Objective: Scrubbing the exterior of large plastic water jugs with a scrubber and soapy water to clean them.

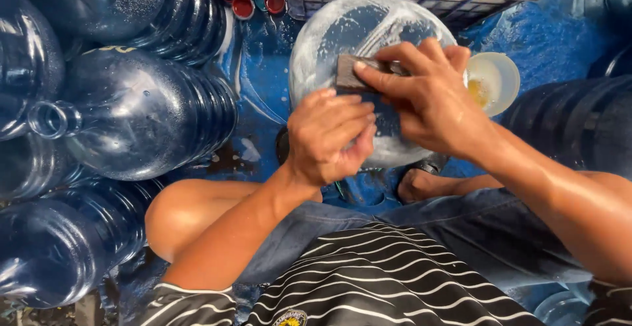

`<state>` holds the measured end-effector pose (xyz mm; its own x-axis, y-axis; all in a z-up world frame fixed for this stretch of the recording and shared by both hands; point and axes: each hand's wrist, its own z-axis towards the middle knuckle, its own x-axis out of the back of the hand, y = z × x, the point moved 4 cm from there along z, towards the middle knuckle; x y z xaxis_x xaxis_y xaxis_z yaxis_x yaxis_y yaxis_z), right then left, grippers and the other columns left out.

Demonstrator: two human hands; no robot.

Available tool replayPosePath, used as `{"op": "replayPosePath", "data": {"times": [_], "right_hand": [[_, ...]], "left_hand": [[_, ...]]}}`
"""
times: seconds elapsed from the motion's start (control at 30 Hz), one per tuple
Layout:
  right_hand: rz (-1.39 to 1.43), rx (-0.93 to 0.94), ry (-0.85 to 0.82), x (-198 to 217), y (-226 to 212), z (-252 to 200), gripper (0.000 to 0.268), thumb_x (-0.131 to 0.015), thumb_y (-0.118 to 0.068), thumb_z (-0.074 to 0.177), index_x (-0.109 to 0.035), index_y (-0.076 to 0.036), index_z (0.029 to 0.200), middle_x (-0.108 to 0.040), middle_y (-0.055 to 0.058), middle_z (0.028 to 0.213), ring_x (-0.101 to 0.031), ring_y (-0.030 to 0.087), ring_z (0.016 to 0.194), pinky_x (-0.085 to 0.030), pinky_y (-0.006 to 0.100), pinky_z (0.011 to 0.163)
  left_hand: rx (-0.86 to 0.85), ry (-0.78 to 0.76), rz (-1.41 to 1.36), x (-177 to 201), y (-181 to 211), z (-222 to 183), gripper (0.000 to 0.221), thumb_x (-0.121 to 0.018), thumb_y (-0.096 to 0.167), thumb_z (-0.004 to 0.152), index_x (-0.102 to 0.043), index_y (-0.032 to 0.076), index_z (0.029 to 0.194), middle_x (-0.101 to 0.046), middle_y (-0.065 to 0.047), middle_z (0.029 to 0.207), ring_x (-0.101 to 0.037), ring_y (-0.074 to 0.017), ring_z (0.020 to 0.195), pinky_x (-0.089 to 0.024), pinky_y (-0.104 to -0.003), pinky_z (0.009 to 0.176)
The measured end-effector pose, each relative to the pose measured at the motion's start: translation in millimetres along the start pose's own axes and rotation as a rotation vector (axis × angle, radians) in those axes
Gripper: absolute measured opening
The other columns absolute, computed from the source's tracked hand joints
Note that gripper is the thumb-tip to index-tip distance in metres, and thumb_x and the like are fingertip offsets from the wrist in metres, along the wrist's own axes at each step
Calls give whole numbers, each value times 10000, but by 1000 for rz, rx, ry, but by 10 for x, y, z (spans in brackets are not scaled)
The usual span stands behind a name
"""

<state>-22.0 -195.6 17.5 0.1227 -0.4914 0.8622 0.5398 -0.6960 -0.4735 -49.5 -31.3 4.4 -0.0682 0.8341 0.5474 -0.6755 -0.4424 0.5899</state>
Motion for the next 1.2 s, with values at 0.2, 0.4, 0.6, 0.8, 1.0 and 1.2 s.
{"op": "replayPosePath", "data": {"times": [0.2,0.4,0.6,0.8,1.0,1.2], "right_hand": [[-168,-4,177,-131,334,65,680,-618,133,699,-786,-110,1312,-612,116,1182,-417,326,944,-284,477,808],[-180,101,173,-148,496,193,773,-642,94,632,-798,-135,1353,-592,86,1144,-422,276,921,-235,442,854],[124,209,14,-123,-103,152,648,-671,-25,704,-736,-169,1332,-622,120,1282,-394,292,912,-300,454,887],[-441,-85,215,30,716,-104,689,-712,76,759,-749,-61,1434,-609,180,1230,-463,356,960,-305,462,854],[-180,-54,-134,159,34,-643,937,-849,-575,541,-697,-209,1390,-594,65,1264,-441,282,1007,-258,475,933],[-277,-131,61,155,183,-599,557,-737,-22,823,-749,-88,1375,-547,126,1165,-432,326,1008,-289,476,870]], "left_hand": [[-62,-41,-23,-95,119,-120,73,-736,128,855,-790,86,880,-793,-20,964,-736,-180,956,-460,-345,987],[-136,-3,15,-123,182,-160,46,-761,119,843,-787,85,860,-779,-8,987,-713,-176,870,-535,-338,891],[-193,8,-78,-57,199,-71,43,-749,74,841,-766,42,818,-741,-54,873,-634,-201,764,-520,-322,761],[-130,40,-16,-90,64,-106,35,-769,68,839,-778,75,871,-776,-16,978,-708,-195,874,-538,-369,914],[-93,56,-48,-25,3,-172,4,-765,99,844,-761,100,844,-777,0,926,-698,-183,868,-523,-357,913],[-115,75,-44,-90,7,-216,64,-796,73,820,-749,107,849,-767,2,941,-682,-178,863,-509,-369,921]]}}
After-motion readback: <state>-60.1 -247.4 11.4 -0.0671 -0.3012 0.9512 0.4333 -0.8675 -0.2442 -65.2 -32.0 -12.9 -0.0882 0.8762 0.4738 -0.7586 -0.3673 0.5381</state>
